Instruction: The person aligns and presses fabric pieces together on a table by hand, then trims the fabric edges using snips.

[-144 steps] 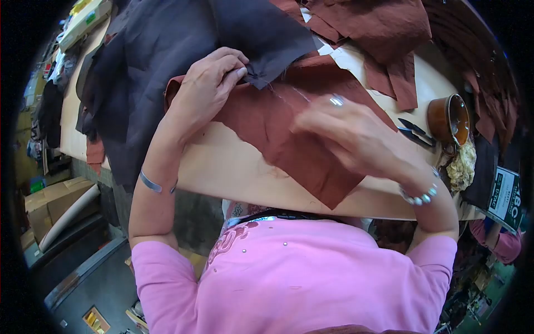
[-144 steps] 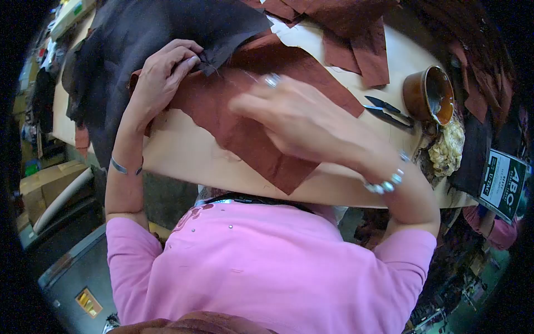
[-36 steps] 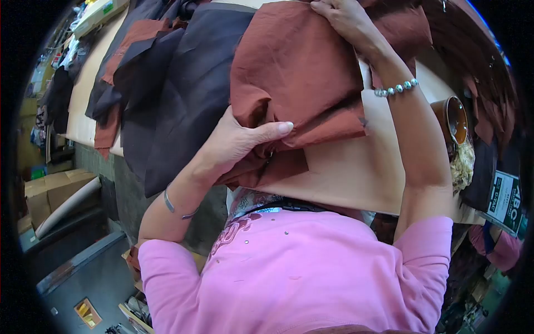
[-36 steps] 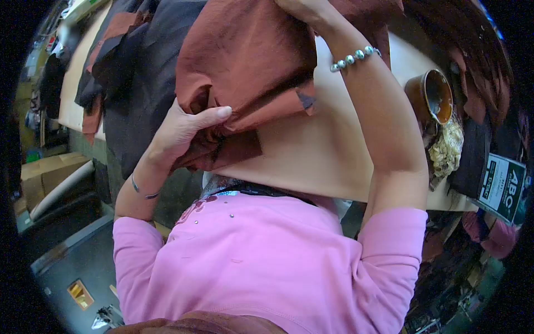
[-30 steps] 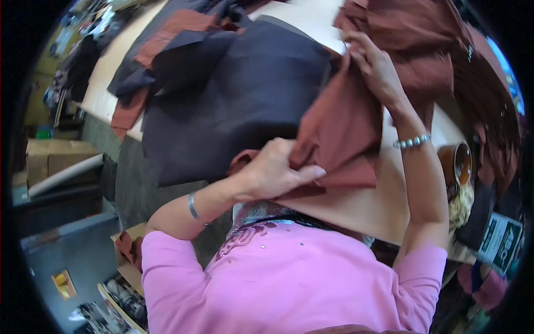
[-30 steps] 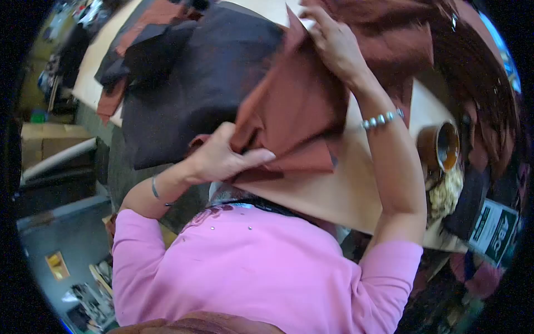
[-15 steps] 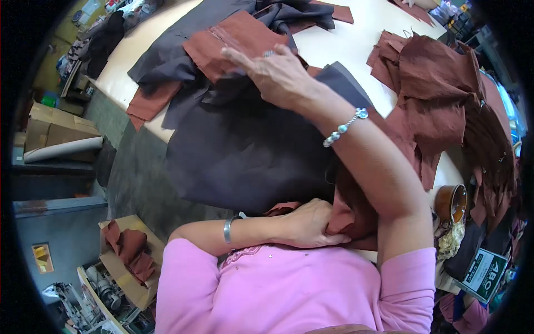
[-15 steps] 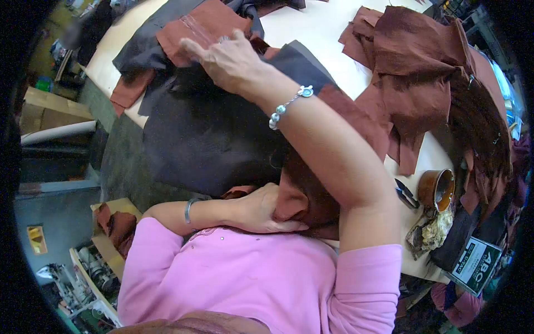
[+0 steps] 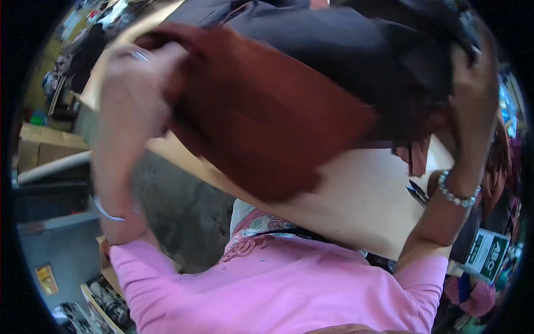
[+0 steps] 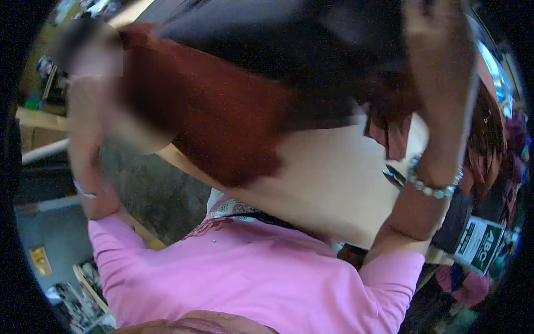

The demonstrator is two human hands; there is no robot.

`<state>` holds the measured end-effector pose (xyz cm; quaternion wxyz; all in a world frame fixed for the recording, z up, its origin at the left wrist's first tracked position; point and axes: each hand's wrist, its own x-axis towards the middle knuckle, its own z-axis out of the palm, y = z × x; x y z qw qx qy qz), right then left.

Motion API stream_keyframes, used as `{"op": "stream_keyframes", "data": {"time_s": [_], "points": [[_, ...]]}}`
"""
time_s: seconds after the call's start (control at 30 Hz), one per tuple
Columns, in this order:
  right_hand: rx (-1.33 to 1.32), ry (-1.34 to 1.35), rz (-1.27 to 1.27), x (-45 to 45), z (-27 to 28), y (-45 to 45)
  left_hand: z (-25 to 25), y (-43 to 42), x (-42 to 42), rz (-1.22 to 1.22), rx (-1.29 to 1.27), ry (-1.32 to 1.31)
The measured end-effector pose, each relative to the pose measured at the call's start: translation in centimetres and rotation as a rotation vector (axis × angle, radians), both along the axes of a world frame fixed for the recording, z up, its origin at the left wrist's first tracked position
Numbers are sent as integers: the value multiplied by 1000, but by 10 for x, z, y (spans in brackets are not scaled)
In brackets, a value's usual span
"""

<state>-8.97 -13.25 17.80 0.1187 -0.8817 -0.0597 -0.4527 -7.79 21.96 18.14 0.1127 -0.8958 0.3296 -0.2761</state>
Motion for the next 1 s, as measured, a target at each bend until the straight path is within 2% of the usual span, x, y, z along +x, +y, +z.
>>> {"op": "stream_keyframes", "data": {"time_s": [0.03, 0.07, 0.1, 0.13, 0.17, 0.23, 0.33, 0.37, 0.43, 0.5, 0.53, 0.57, 0.63, 0.67, 0.73, 0.77, 0.83, 0.87, 0.93, 1.0], "points": [[-77, -67, 61, -9, -7, -4, 14, 4, 20, 97, 106, -188], [-441, 92, -112, -5, -32, -12, 26, 1, 35, 259, 156, -257], [-342, 319, -77, -5, -41, 0, 34, 9, 61, 187, 165, -293], [-235, 536, -69, -6, -49, 12, 43, 15, 89, 385, 258, -150], [357, 760, 150, -9, -45, 43, 44, 6, 102, 135, 188, -264], [460, 729, 443, 1, -85, 25, 52, -3, 102, 190, 41, 175], [570, 719, 337, -8, -99, 4, 31, -5, 102, -59, -202, 73], [620, 736, 297, -11, -101, -3, 22, -16, 91, 137, -226, 106], [509, 753, 310, -7, -117, -17, -19, -32, 87, -386, -638, 424], [357, 688, 304, -1, -135, -13, -36, -61, 69, -411, -151, 34], [304, 717, 240, 3, -144, -7, -52, -75, 66, -362, -133, 47], [74, 610, 62, 9, -155, 4, -69, -88, 66, -313, -113, 59], [-112, 426, -27, 21, -171, 17, -95, -109, 68, -81, 27, 84], [-40, 527, 4, 22, -169, 22, -116, -113, 79, -76, -8, 47], [102, 726, 64, 21, -161, 25, -134, -108, 100, -48, -7, 201], [81, 753, 67, 13, -155, 24, -138, -102, 107, -35, -8, 283], [34, 808, 71, -15, -138, 20, -128, -88, 121, 1, 10, -69], [99, 826, 122, -30, -136, 16, -120, -77, 129, -51, -133, -223], [227, 861, 234, -59, -132, 8, -108, -68, 135, 23, -183, -189], [172, 909, 181, -79, -122, 10, -113, -69, 133, 77, -163, -81]]}}
